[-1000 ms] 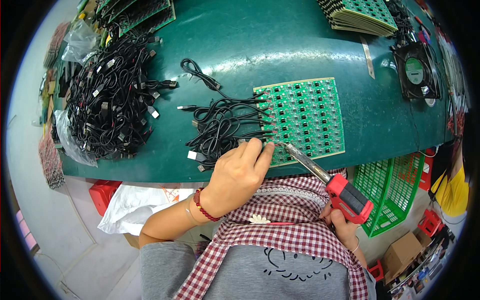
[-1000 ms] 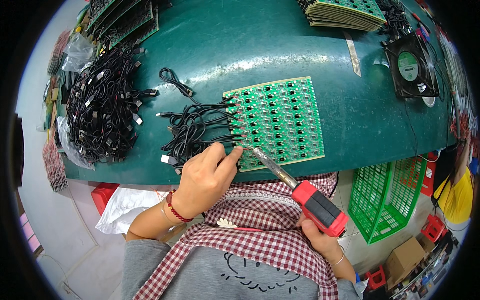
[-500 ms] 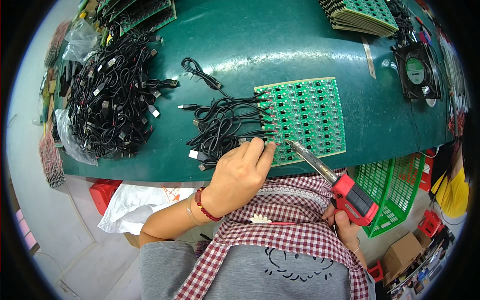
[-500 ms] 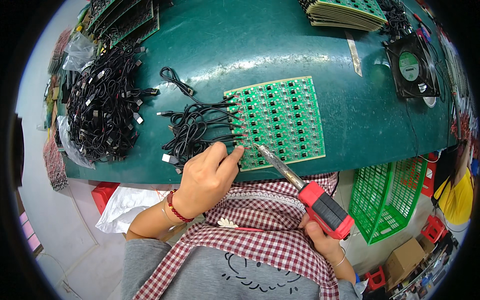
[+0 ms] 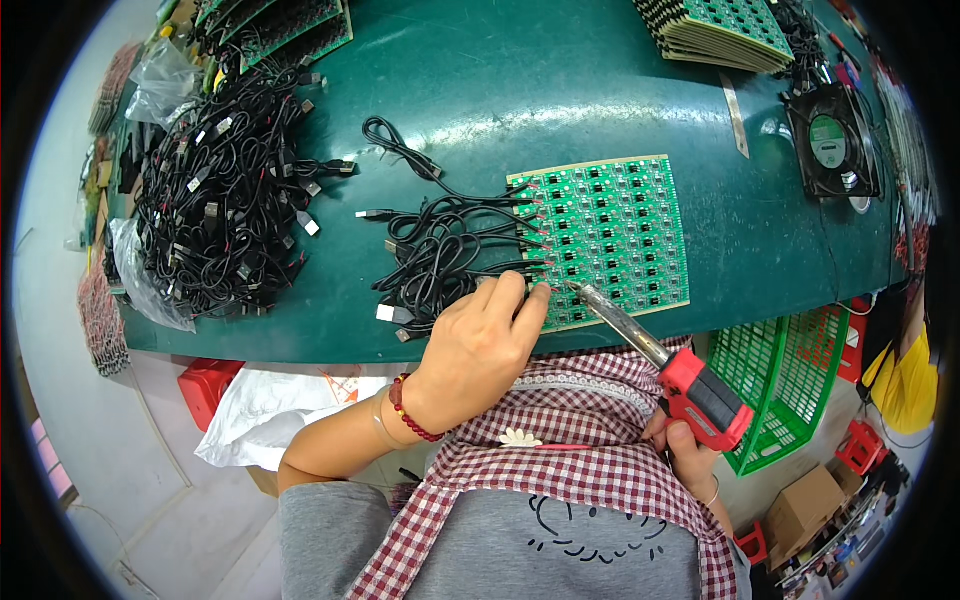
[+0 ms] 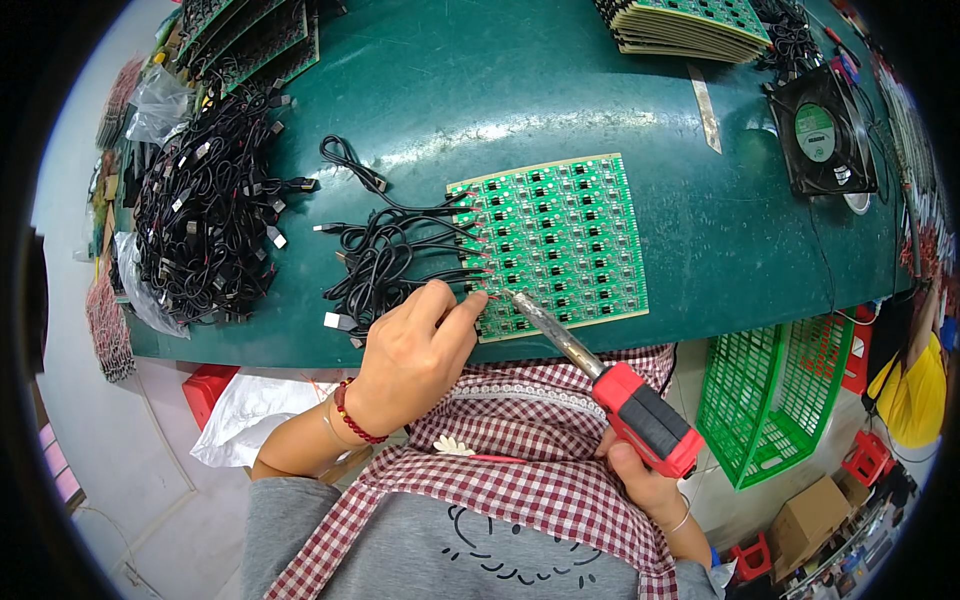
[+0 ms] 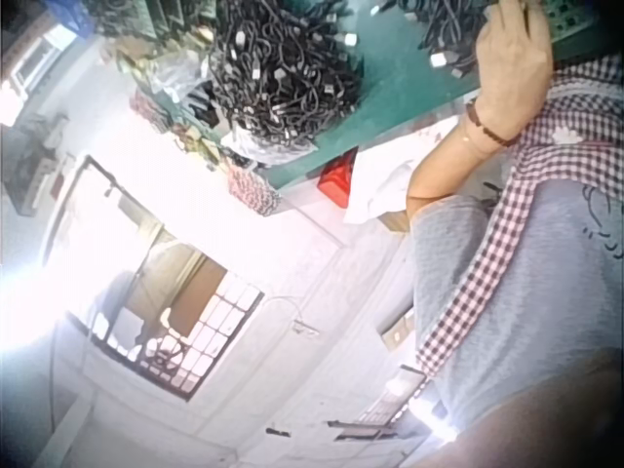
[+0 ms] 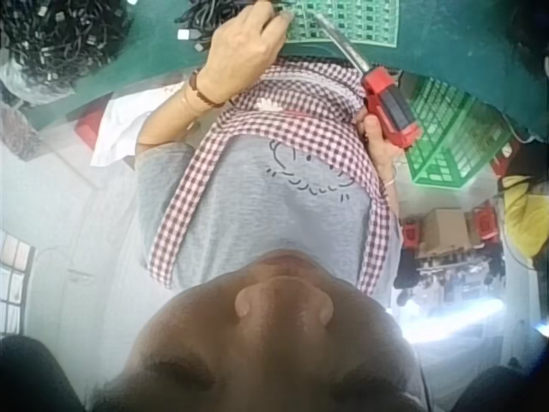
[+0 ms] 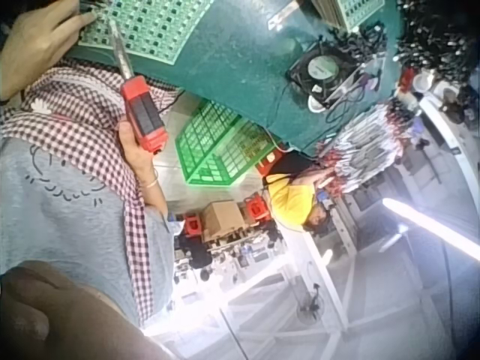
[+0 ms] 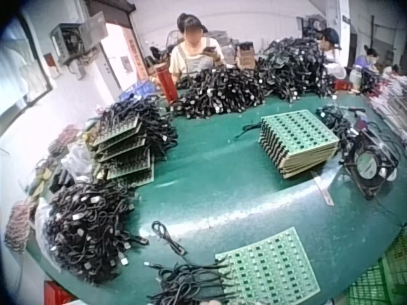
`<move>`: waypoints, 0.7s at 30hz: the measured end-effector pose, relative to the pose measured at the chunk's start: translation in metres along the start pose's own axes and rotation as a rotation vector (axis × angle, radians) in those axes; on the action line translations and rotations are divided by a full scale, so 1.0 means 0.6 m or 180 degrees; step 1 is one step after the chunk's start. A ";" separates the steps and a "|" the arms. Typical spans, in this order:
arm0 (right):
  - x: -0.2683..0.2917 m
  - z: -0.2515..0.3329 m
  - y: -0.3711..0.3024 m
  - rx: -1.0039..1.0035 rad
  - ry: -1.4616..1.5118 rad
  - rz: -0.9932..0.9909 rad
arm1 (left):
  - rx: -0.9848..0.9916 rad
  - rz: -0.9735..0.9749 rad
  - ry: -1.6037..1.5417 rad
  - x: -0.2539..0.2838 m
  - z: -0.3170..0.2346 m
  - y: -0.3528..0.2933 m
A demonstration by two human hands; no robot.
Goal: The person solders cables onto a circuit board using a soldering iron while aligning the wires by hand. The person receives a plastic bag from another person, sets it on the table, and solders cables to the circuit board.
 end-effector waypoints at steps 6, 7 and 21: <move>-0.006 0.009 0.006 0.0102 -0.0361 -0.0064 | -0.0020 -0.0017 0.0029 0.002 -0.002 -0.001; -0.007 0.002 0.004 0.0085 -0.0305 0.0078 | -0.0018 -0.0019 0.0027 0.002 -0.002 -0.001; -0.001 -0.017 -0.006 -0.0129 -0.0045 0.0164 | -0.0040 -0.0010 0.0006 0.003 -0.002 -0.001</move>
Point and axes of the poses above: each hand's wrist, its own y-axis towards the middle knuckle, its own x-axis out of the back of the hand, z = x × y, the point moved 10 cm from there along y, towards the middle knuckle, and after that the axes turned 10 degrees about -z, right-handed, at the moved point
